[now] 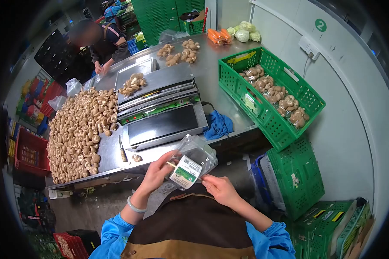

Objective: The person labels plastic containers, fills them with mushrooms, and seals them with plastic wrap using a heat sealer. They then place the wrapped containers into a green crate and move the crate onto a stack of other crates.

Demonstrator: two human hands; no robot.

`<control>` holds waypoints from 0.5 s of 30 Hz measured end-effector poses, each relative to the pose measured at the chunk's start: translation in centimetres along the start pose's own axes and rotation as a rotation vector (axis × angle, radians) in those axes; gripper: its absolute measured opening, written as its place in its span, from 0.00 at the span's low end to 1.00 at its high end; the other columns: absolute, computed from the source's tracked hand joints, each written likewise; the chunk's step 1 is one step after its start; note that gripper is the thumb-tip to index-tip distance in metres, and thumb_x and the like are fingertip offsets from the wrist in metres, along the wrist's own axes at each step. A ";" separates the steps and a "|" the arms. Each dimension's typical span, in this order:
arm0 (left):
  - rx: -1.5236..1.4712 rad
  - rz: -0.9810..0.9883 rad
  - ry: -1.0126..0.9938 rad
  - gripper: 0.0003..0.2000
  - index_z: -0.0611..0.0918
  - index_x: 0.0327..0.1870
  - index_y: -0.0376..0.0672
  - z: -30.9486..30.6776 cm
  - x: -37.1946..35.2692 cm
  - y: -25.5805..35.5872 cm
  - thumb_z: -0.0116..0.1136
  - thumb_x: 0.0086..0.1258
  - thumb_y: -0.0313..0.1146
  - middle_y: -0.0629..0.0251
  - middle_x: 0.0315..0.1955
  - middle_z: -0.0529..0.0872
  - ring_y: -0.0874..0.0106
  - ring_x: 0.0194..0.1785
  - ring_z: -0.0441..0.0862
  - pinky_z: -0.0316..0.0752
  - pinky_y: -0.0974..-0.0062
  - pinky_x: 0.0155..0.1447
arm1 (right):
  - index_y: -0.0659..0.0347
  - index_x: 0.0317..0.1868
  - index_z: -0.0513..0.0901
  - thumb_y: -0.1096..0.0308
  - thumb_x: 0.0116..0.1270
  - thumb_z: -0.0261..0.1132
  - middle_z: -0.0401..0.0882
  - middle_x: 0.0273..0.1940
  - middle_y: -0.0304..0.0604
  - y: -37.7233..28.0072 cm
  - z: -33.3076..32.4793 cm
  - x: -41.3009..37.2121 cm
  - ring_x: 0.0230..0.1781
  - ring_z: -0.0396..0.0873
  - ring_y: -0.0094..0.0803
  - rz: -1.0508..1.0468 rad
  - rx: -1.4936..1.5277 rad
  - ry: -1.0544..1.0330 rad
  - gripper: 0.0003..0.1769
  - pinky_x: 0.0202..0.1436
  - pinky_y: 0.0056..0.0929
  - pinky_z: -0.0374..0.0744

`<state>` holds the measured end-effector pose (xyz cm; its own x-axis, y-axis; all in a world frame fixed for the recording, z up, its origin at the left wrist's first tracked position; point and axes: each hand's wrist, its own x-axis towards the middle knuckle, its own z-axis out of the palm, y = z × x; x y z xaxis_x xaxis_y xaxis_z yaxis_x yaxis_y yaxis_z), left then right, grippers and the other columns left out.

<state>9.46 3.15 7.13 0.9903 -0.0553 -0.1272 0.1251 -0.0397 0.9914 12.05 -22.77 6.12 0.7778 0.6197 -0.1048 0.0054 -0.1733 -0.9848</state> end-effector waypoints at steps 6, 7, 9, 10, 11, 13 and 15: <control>0.011 -0.131 0.225 0.18 0.75 0.63 0.38 1.5 -0.3 0.6 0.51 0.74 0.32 0.73 0.43 0.83 0.85 0.40 0.72 0.68 0.85 0.43 | 0.57 0.59 0.78 0.71 0.71 0.57 0.71 0.20 0.46 -2.0 0.1 -1.1 0.17 0.70 0.31 -0.054 -0.178 0.124 0.17 0.24 0.30 0.70; 0.020 -0.155 0.237 0.18 0.75 0.64 0.38 1.6 -0.4 0.5 0.51 0.75 0.32 0.76 0.41 0.82 0.87 0.36 0.70 0.66 0.87 0.38 | 0.57 0.59 0.77 0.71 0.71 0.56 0.71 0.20 0.46 -1.9 0.1 -1.1 0.17 0.70 0.31 -0.041 -0.166 0.131 0.17 0.24 0.30 0.70; 0.047 -0.141 0.258 0.18 0.75 0.64 0.39 1.9 -0.2 0.7 0.51 0.75 0.32 0.76 0.39 0.82 0.86 0.33 0.70 0.66 0.87 0.35 | 0.56 0.59 0.77 0.71 0.71 0.56 0.71 0.19 0.46 -1.7 0.3 -1.0 0.17 0.71 0.31 -0.022 -0.141 0.144 0.17 0.24 0.30 0.70; 0.056 -0.146 0.259 0.18 0.75 0.64 0.39 2.0 -0.2 0.9 0.51 0.75 0.32 0.76 0.39 0.82 0.86 0.32 0.70 0.66 0.86 0.34 | 0.56 0.59 0.77 0.71 0.71 0.56 0.71 0.19 0.45 -1.8 0.3 -0.9 0.17 0.71 0.31 -0.029 -0.145 0.150 0.17 0.24 0.30 0.70; 0.064 -0.152 0.261 0.18 0.75 0.64 0.39 2.0 -0.2 1.0 0.51 0.75 0.32 0.76 0.39 0.82 0.86 0.32 0.70 0.65 0.86 0.33 | 0.57 0.59 0.77 0.71 0.72 0.56 0.70 0.19 0.45 -2.0 0.3 -0.8 0.17 0.71 0.31 -0.035 -0.149 0.155 0.16 0.24 0.30 0.70; 0.069 -0.132 0.280 0.18 0.76 0.62 0.39 2.3 -0.2 1.0 0.52 0.73 0.32 0.71 0.39 0.84 0.84 0.36 0.73 0.69 0.84 0.40 | 0.57 0.58 0.78 0.71 0.72 0.55 0.70 0.19 0.45 -1.9 0.3 -0.7 0.16 0.70 0.31 -0.038 -0.143 0.160 0.16 0.24 0.29 0.69; 0.088 -0.124 0.281 0.18 0.77 0.61 0.38 2.3 -0.3 1.0 0.52 0.72 0.33 0.68 0.40 0.85 0.82 0.39 0.75 0.71 0.82 0.45 | 0.58 0.56 0.78 0.72 0.72 0.55 0.70 0.19 0.45 -1.5 0.3 -0.6 0.16 0.69 0.30 -0.031 -0.124 0.162 0.15 0.24 0.29 0.69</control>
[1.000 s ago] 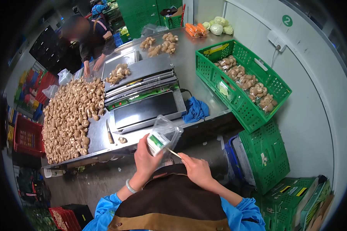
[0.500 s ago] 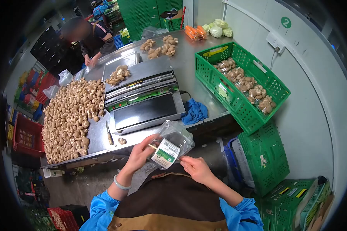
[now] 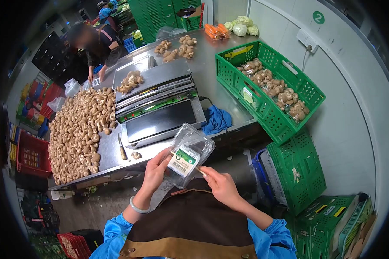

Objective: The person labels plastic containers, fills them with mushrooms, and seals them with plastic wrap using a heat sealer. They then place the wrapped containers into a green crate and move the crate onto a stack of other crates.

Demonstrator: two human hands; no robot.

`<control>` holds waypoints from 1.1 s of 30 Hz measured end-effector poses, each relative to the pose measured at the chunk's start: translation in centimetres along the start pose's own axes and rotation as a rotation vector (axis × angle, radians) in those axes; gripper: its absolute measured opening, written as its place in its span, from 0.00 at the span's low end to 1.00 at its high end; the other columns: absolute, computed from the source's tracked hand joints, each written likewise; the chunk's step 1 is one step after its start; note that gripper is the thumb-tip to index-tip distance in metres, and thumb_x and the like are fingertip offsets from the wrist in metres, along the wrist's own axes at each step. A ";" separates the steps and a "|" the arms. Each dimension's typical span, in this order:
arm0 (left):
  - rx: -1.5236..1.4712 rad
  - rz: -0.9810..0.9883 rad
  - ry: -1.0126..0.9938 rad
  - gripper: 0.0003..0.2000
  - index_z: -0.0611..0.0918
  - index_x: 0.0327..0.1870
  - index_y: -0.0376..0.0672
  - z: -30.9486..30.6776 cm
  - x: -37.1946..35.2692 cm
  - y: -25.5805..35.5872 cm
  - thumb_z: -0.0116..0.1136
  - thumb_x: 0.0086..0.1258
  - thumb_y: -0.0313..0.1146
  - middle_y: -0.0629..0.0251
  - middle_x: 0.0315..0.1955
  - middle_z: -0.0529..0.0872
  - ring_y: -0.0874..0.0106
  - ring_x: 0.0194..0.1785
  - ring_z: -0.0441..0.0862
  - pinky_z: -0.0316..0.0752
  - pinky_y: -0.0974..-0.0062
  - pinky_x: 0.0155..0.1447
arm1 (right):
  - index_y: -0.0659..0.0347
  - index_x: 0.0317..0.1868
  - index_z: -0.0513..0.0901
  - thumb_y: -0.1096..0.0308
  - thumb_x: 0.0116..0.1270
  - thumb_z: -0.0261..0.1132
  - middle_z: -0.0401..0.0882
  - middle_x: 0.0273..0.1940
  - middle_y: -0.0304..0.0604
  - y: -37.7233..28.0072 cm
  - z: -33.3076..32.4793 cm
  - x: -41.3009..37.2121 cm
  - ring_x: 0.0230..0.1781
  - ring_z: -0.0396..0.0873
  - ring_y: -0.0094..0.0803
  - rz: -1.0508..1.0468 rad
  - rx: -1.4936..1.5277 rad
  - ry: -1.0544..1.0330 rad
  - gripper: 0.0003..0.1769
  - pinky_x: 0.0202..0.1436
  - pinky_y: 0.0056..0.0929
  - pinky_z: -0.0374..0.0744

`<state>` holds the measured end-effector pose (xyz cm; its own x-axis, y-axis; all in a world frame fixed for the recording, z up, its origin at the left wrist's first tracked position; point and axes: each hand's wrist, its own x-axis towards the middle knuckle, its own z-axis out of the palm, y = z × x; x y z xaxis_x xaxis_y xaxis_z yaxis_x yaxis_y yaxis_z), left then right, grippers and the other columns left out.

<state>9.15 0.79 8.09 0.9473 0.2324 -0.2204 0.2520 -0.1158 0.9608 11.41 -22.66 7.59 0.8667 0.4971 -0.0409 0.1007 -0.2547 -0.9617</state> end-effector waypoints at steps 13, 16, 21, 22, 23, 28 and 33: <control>-0.033 -0.053 0.012 0.17 0.77 0.60 0.36 0.0 -0.8 -0.1 0.52 0.73 0.32 0.65 0.45 0.85 0.78 0.47 0.78 0.72 0.79 0.52 | 0.62 0.54 0.78 0.73 0.71 0.56 0.71 0.20 0.40 0.7 -0.1 0.1 0.18 0.68 0.22 0.095 0.124 -0.081 0.13 0.24 0.25 0.68; -0.069 -0.047 0.017 0.18 0.76 0.61 0.35 0.0 -0.8 -0.2 0.52 0.73 0.31 0.64 0.46 0.85 0.78 0.49 0.78 0.71 0.79 0.54 | 0.62 0.54 0.78 0.73 0.71 0.56 0.72 0.21 0.40 0.5 -0.1 0.3 0.19 0.68 0.21 0.106 0.122 -0.090 0.14 0.25 0.24 0.69; -0.090 -0.049 0.040 0.18 0.76 0.61 0.34 -0.2 -0.8 -1.0 0.52 0.73 0.30 0.63 0.47 0.84 0.77 0.51 0.78 0.71 0.79 0.56 | 0.63 0.55 0.78 0.73 0.71 0.56 0.74 0.22 0.39 0.6 0.0 0.5 0.19 0.69 0.21 0.107 0.107 -0.106 0.14 0.25 0.24 0.69; -0.089 -0.041 0.045 0.18 0.76 0.61 0.34 -0.2 -0.8 -1.0 0.52 0.73 0.30 0.63 0.48 0.84 0.77 0.51 0.78 0.71 0.78 0.56 | 0.64 0.55 0.78 0.74 0.71 0.56 0.73 0.23 0.37 0.6 0.1 0.5 0.21 0.68 0.19 0.106 0.119 -0.108 0.14 0.25 0.23 0.68; -0.087 -0.035 0.050 0.18 0.76 0.61 0.34 -0.2 -0.8 -1.1 0.52 0.73 0.31 0.62 0.48 0.84 0.78 0.51 0.78 0.71 0.78 0.56 | 0.66 0.54 0.78 0.75 0.71 0.55 0.73 0.24 0.35 0.5 0.1 0.5 0.22 0.67 0.17 0.107 0.132 -0.110 0.13 0.25 0.21 0.67; 0.045 0.062 0.012 0.17 0.77 0.58 0.35 -0.2 -1.0 -1.7 0.53 0.72 0.31 0.58 0.46 0.86 0.72 0.49 0.81 0.73 0.75 0.55 | 0.67 0.47 0.77 0.74 0.71 0.55 0.73 0.24 0.35 0.8 0.5 1.1 0.21 0.67 0.17 0.136 0.196 -0.134 0.09 0.23 0.20 0.65; 0.122 0.044 0.015 0.16 0.78 0.56 0.36 -0.1 -1.5 -1.8 0.54 0.71 0.33 0.54 0.41 0.86 0.68 0.46 0.84 0.75 0.72 0.50 | 0.61 0.45 0.68 0.76 0.65 0.56 0.72 0.30 0.37 0.3 -0.1 2.9 0.17 0.61 0.16 0.486 0.837 -0.144 0.09 0.17 0.17 0.57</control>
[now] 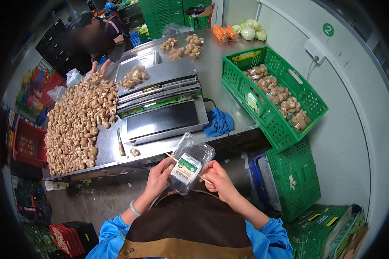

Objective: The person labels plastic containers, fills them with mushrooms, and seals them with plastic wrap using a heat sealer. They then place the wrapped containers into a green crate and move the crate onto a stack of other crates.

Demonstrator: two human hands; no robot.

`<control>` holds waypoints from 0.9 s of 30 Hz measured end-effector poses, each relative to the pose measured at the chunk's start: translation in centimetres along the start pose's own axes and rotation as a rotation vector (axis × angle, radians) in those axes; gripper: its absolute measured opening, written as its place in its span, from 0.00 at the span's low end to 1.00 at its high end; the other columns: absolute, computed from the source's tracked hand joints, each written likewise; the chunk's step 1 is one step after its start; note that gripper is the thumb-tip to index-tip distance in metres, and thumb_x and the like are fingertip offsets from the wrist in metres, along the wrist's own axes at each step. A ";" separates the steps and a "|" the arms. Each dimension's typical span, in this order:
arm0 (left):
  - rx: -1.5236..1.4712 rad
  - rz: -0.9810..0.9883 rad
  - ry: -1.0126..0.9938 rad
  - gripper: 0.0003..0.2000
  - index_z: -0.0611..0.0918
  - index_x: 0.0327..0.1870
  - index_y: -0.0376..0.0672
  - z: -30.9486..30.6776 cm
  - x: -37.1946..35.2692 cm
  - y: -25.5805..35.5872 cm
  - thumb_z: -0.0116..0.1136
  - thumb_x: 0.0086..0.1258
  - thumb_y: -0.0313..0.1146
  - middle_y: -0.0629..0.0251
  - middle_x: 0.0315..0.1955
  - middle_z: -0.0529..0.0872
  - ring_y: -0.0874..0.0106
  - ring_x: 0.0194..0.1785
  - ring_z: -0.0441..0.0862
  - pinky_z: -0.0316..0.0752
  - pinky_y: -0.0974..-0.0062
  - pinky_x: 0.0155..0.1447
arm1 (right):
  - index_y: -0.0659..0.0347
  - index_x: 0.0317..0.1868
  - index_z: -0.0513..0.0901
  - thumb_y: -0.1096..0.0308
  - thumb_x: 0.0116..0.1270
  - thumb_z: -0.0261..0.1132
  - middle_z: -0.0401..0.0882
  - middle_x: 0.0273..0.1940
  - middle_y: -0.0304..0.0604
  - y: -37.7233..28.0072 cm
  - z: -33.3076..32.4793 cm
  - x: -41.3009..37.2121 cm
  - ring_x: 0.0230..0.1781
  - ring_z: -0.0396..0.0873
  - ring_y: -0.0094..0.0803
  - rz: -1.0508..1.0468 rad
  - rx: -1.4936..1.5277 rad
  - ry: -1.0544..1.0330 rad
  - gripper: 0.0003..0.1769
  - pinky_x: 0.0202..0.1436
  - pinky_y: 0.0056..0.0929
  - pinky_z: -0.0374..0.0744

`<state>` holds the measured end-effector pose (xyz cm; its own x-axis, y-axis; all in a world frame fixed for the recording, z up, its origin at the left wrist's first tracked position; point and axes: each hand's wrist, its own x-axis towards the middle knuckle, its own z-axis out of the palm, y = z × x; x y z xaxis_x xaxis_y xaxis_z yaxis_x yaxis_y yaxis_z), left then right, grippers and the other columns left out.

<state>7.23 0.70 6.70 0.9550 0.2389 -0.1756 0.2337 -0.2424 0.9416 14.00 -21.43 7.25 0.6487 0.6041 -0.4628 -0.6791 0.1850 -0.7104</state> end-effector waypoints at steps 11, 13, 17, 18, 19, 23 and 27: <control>-0.039 0.019 0.078 0.17 0.76 0.58 0.38 0.2 0.4 -1.6 0.50 0.70 0.32 0.49 0.42 0.85 0.56 0.46 0.84 0.75 0.67 0.50 | 0.63 0.55 0.66 0.67 0.61 0.66 0.70 0.43 0.46 -1.8 0.5 2.4 0.37 0.74 0.38 -0.697 -1.177 0.389 0.26 0.40 0.35 0.77; 0.047 -0.019 0.065 0.17 0.76 0.58 0.38 -0.3 0.3 -1.8 0.50 0.69 0.31 0.49 0.43 0.85 0.55 0.47 0.83 0.75 0.65 0.50 | 0.65 0.62 0.66 0.60 0.56 0.71 0.68 0.57 0.54 -2.9 1.3 2.0 0.57 0.68 0.49 -0.852 -1.500 0.292 0.37 0.62 0.43 0.68; 0.113 -0.055 -0.035 0.18 0.76 0.57 0.39 0.1 -0.3 -1.2 0.49 0.66 0.29 0.49 0.42 0.85 0.53 0.46 0.83 0.75 0.63 0.50 | 0.67 0.63 0.65 0.51 0.49 0.74 0.71 0.59 0.58 -1.3 3.3 2.8 0.60 0.71 0.53 -0.630 -1.689 -0.131 0.47 0.61 0.43 0.72; 0.139 -0.086 -0.081 0.19 0.76 0.57 0.39 0.2 -0.7 -1.0 0.49 0.65 0.28 0.49 0.42 0.85 0.53 0.45 0.83 0.75 0.63 0.49 | 0.68 0.63 0.65 0.50 0.47 0.75 0.73 0.57 0.58 -1.0 3.0 3.6 0.58 0.73 0.54 -0.451 -1.650 -0.152 0.48 0.59 0.43 0.73; 0.163 -0.120 -0.127 0.19 0.76 0.57 0.39 0.4 -1.1 -1.1 0.48 0.64 0.28 0.48 0.41 0.85 0.53 0.45 0.84 0.75 0.62 0.49 | 0.68 0.63 0.65 0.50 0.46 0.76 0.75 0.56 0.59 -0.6 2.5 4.5 0.56 0.75 0.54 -0.272 -1.602 -0.174 0.49 0.58 0.42 0.75; 0.045 -0.137 -0.195 0.22 0.76 0.60 0.41 0.1 -1.3 -1.9 0.47 0.61 0.26 0.57 0.27 0.83 0.73 0.21 0.78 0.74 0.70 0.28 | 0.68 0.60 0.68 0.41 0.49 0.72 0.80 0.49 0.60 -1.7 0.5 6.8 0.49 0.80 0.52 0.040 -1.390 -0.447 0.47 0.52 0.38 0.77; 0.290 0.070 -0.235 0.21 0.73 0.60 0.40 -0.3 -0.7 -1.8 0.48 0.64 0.30 0.52 0.33 0.85 0.54 0.35 0.84 0.77 0.63 0.42 | 0.60 0.56 0.78 0.42 0.67 0.59 0.82 0.48 0.43 -0.3 -1.8 8.7 0.48 0.79 0.29 0.292 -0.815 -0.433 0.31 0.52 0.29 0.76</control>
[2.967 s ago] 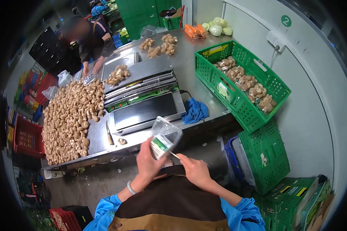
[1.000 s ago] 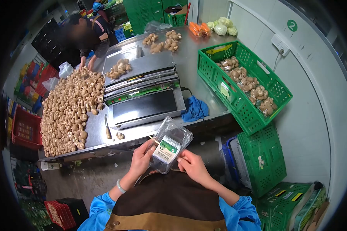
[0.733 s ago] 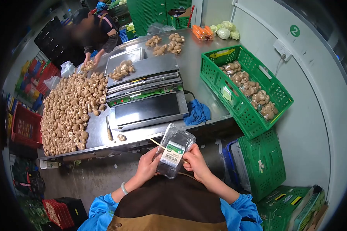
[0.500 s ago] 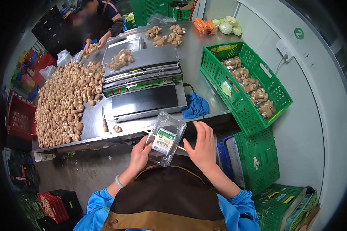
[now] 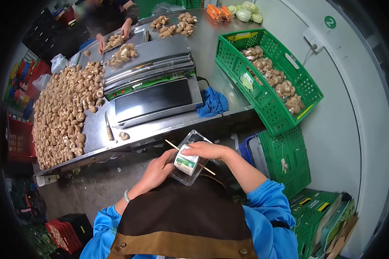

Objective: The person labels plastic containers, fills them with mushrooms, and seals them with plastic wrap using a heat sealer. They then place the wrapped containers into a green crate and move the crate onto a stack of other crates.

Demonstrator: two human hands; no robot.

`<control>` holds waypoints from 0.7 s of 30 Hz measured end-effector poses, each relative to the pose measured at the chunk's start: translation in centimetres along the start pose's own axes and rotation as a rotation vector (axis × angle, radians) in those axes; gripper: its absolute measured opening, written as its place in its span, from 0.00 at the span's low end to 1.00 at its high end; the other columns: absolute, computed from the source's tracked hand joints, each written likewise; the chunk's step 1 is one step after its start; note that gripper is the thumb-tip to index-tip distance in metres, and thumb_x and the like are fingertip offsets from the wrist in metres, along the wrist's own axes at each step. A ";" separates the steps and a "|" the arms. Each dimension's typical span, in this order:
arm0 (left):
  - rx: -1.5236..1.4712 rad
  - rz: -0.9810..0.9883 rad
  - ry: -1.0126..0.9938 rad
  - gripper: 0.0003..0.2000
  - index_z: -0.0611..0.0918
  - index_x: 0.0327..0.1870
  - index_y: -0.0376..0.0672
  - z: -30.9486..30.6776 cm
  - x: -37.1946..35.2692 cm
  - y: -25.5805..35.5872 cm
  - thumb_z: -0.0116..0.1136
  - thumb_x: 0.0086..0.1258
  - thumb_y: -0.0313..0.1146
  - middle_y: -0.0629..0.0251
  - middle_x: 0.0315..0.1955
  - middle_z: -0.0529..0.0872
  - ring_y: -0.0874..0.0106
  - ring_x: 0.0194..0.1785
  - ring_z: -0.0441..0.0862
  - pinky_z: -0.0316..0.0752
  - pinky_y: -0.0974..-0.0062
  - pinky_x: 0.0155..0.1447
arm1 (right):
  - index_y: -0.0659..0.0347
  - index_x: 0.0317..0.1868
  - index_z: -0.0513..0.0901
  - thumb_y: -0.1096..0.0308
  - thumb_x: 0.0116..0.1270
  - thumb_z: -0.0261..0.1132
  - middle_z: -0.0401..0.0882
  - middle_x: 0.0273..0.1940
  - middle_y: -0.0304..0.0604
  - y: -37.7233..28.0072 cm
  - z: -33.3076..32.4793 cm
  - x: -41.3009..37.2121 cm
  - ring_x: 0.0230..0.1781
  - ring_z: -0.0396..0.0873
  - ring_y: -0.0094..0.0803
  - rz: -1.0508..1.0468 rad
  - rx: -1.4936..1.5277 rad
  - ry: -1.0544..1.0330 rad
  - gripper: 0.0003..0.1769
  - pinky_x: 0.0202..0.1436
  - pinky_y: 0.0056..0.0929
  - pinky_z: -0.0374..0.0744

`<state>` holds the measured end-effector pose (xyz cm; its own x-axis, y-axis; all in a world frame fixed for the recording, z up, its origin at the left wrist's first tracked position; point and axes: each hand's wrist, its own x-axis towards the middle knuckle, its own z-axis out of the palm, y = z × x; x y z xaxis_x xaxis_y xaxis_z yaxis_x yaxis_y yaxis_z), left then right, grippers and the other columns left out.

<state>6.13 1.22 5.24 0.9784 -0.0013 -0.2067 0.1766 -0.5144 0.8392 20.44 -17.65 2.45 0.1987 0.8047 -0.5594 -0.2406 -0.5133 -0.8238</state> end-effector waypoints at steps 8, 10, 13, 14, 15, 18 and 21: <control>-0.005 -0.054 -0.037 0.21 0.74 0.55 0.36 -0.8 0.0 -0.5 0.55 0.59 0.26 0.47 0.41 0.84 0.51 0.47 0.82 0.76 0.61 0.52 | 0.67 0.49 0.81 0.42 0.71 0.52 0.84 0.38 0.55 0.8 0.2 2.7 0.34 0.86 0.41 0.163 -0.438 0.165 0.32 0.38 0.38 0.82; -0.004 -0.094 -0.077 0.22 0.74 0.56 0.38 -1.3 -0.2 -0.2 0.55 0.57 0.25 0.49 0.41 0.84 0.54 0.43 0.83 0.76 0.63 0.48 | 0.65 0.47 0.81 0.44 0.70 0.54 0.84 0.39 0.56 0.8 1.3 2.2 0.39 0.84 0.48 -0.064 -0.643 0.342 0.29 0.44 0.39 0.80; -0.038 -0.087 -0.064 0.22 0.74 0.56 0.39 -1.3 -0.4 -0.2 0.56 0.56 0.24 0.50 0.40 0.84 0.56 0.40 0.83 0.76 0.65 0.46 | 0.63 0.53 0.78 0.42 0.63 0.62 0.83 0.46 0.56 -0.2 2.8 -0.1 0.47 0.81 0.49 -0.208 -0.537 0.330 0.32 0.51 0.40 0.77; -0.045 -0.053 -0.051 0.23 0.74 0.56 0.39 -1.1 -0.4 -0.2 0.56 0.56 0.24 0.51 0.40 0.84 0.56 0.40 0.83 0.76 0.65 0.45 | 0.63 0.55 0.77 0.43 0.62 0.64 0.82 0.48 0.56 -0.4 3.0 -0.4 0.49 0.81 0.48 -0.145 -0.587 0.272 0.33 0.52 0.38 0.77; -0.051 -0.020 -0.041 0.23 0.74 0.56 0.39 -0.9 -0.4 -0.1 0.56 0.55 0.23 0.51 0.40 0.84 0.56 0.39 0.82 0.76 0.65 0.45 | 0.63 0.57 0.76 0.43 0.61 0.65 0.81 0.49 0.56 -0.7 3.3 -0.5 0.50 0.80 0.48 -0.081 -0.635 0.215 0.34 0.52 0.37 0.77; -0.038 -0.044 -0.105 0.25 0.72 0.59 0.40 -0.9 -0.3 -0.2 0.55 0.56 0.21 0.57 0.41 0.83 0.69 0.37 0.79 0.76 0.72 0.43 | 0.66 0.55 0.77 0.43 0.59 0.67 0.82 0.48 0.51 0.1 2.3 -0.2 0.48 0.81 0.40 -0.017 -0.451 0.015 0.35 0.53 0.35 0.77; -0.083 -0.039 -0.155 0.25 0.72 0.59 0.41 -1.3 -0.3 0.9 0.57 0.56 0.22 0.57 0.46 0.81 0.70 0.36 0.78 0.76 0.74 0.43 | 0.62 0.52 0.82 0.37 0.62 0.62 0.83 0.48 0.44 2.5 0.8 0.9 0.47 0.81 0.33 0.102 0.014 -0.151 0.35 0.52 0.32 0.77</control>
<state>6.16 1.87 6.68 0.9436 -0.1180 -0.3093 0.2284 -0.4444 0.8662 19.23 -17.94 -0.06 0.0280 0.7849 -0.6190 -0.2654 -0.5911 -0.7617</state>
